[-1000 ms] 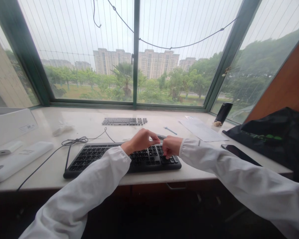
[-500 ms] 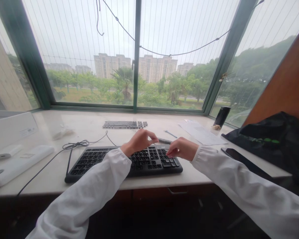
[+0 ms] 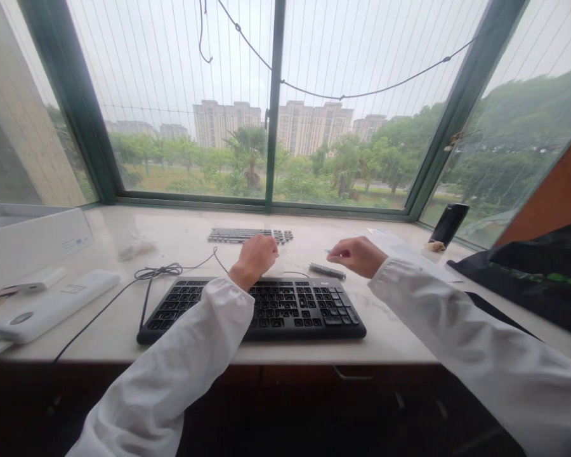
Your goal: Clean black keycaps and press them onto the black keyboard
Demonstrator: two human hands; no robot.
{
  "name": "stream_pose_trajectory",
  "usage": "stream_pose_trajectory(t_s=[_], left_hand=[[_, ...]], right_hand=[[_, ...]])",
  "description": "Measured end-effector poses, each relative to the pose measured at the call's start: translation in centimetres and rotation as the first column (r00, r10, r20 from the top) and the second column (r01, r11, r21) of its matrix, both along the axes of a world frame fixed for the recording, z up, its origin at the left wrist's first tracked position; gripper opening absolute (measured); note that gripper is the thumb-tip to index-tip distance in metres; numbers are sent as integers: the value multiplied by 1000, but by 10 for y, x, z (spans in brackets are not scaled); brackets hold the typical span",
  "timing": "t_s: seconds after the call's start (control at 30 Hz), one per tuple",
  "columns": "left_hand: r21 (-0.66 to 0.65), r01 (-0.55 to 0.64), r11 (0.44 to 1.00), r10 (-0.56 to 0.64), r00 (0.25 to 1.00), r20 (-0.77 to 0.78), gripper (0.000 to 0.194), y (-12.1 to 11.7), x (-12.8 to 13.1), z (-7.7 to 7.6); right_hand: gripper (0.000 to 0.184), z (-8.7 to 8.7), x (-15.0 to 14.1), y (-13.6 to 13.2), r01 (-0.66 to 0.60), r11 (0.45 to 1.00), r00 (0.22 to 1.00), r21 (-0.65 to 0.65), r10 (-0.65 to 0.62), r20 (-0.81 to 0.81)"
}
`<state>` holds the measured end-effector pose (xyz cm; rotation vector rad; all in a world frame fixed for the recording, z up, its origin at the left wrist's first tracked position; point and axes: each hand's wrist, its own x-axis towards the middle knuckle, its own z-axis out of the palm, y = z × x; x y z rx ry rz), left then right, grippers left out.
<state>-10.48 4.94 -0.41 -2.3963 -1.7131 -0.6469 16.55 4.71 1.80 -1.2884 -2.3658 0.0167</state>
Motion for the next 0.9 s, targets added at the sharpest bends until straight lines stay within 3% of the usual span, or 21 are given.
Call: stream_pose_trajectory(t_s=[0.23, 0.4, 0.57, 0.73, 0.83, 0.9], left_hand=[[-8, -126, 992, 124, 989, -86, 21, 5, -5, -3], [-13, -185, 983, 182, 977, -112, 20, 9, -6, -6], [-22, -218, 976, 213, 968, -129, 19, 12, -5, -7], [-27, -201, 979, 197, 973, -117, 20, 11, -4, -6], [-28, -197, 980, 192, 975, -109, 21, 10, -4, -5], [-31, -203, 979, 198, 975, -104, 21, 10, -3, -5]], right_hand=[[16, -28, -30, 113, 218, 971, 963, -95, -198, 184], [19, -45, -62, 167, 248, 961, 959, -120, -226, 173], [36, -60, -90, 201, 371, 911, 927, -178, -351, 133], [44, -75, -102, 219, 476, 841, 878, -256, -470, 90], [39, -79, -103, 222, 466, 837, 878, -288, -477, 37], [34, -79, -104, 222, 400, 870, 906, -287, -423, -21]])
